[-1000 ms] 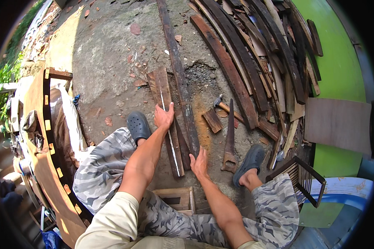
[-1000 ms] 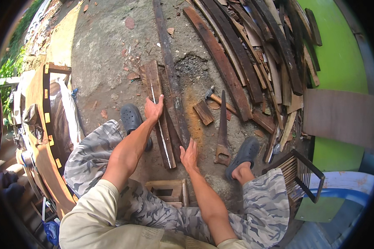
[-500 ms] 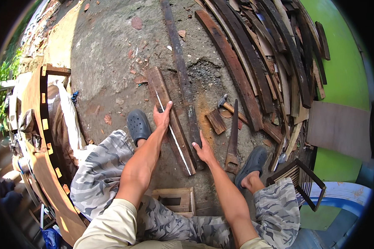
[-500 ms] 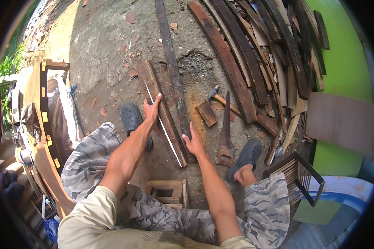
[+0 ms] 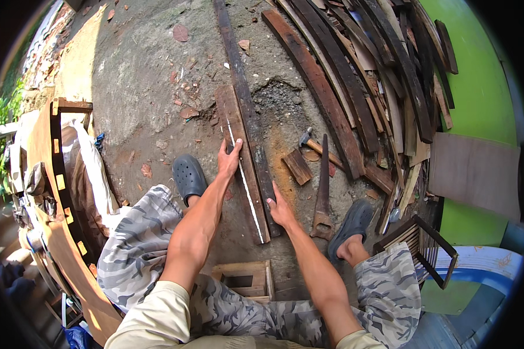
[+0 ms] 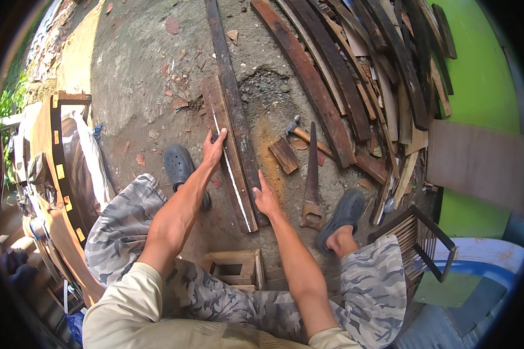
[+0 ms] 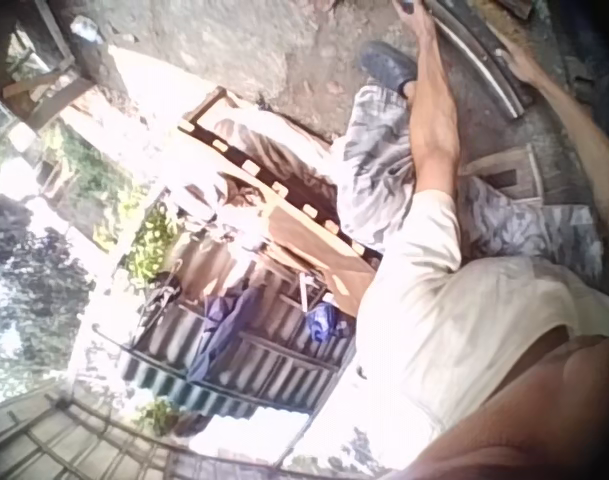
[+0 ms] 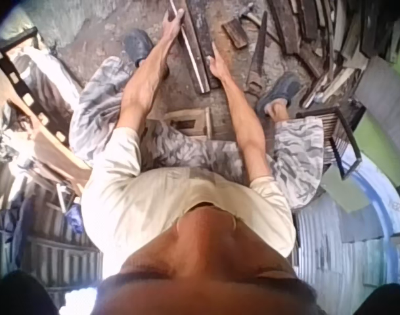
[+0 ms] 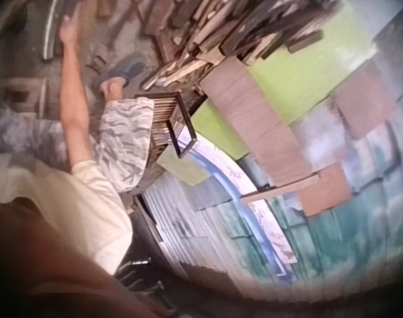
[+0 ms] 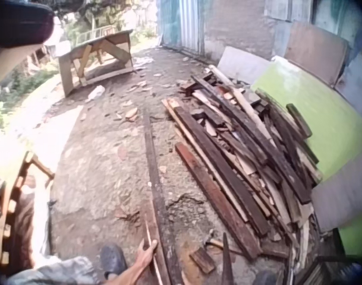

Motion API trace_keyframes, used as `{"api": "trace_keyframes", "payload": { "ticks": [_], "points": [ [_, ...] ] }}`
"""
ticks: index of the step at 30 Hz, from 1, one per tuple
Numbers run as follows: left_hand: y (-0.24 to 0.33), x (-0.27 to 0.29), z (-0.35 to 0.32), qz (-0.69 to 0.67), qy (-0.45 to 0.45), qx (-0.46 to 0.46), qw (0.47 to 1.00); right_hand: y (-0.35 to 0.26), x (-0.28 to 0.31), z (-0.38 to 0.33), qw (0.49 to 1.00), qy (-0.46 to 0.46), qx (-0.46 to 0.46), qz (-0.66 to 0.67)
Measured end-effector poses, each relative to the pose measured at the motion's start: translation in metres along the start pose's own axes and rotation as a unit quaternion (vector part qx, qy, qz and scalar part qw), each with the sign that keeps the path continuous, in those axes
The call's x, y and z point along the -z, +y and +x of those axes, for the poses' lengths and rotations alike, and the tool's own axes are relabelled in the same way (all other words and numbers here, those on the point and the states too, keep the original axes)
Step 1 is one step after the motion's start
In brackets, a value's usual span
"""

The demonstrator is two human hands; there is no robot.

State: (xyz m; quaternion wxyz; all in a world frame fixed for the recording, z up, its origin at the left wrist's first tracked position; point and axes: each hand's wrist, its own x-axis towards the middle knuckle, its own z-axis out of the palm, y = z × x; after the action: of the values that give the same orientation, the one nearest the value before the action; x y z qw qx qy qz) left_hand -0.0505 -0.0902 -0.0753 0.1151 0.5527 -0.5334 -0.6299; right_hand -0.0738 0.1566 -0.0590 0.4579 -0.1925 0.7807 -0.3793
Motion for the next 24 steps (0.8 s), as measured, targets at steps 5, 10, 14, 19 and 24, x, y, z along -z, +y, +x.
{"api": "trace_keyframes", "payload": {
  "ticks": [5,10,14,19,24],
  "points": [
    [0.007,-0.005,-0.005,-0.005,0.006,0.037,0.999,-0.011,-0.01,-0.008,0.995,0.021,-0.1,-0.01],
    [-0.009,-0.001,-0.02,0.059,0.011,0.057,0.997,0.007,-0.016,-0.027,0.986,0.058,-0.156,0.012],
    [-0.034,-0.004,-0.07,0.091,-0.014,0.03,0.995,0.031,0.003,-0.035,0.962,0.074,-0.233,0.125],
    [-0.055,0.002,-0.132,0.131,-0.067,0.05,0.988,0.056,0.014,-0.064,0.967,-0.058,-0.244,-0.032],
    [-0.086,0.005,-0.172,0.181,-0.106,0.099,0.973,0.066,-0.022,-0.097,0.826,0.022,-0.399,0.398]
  ]
}}
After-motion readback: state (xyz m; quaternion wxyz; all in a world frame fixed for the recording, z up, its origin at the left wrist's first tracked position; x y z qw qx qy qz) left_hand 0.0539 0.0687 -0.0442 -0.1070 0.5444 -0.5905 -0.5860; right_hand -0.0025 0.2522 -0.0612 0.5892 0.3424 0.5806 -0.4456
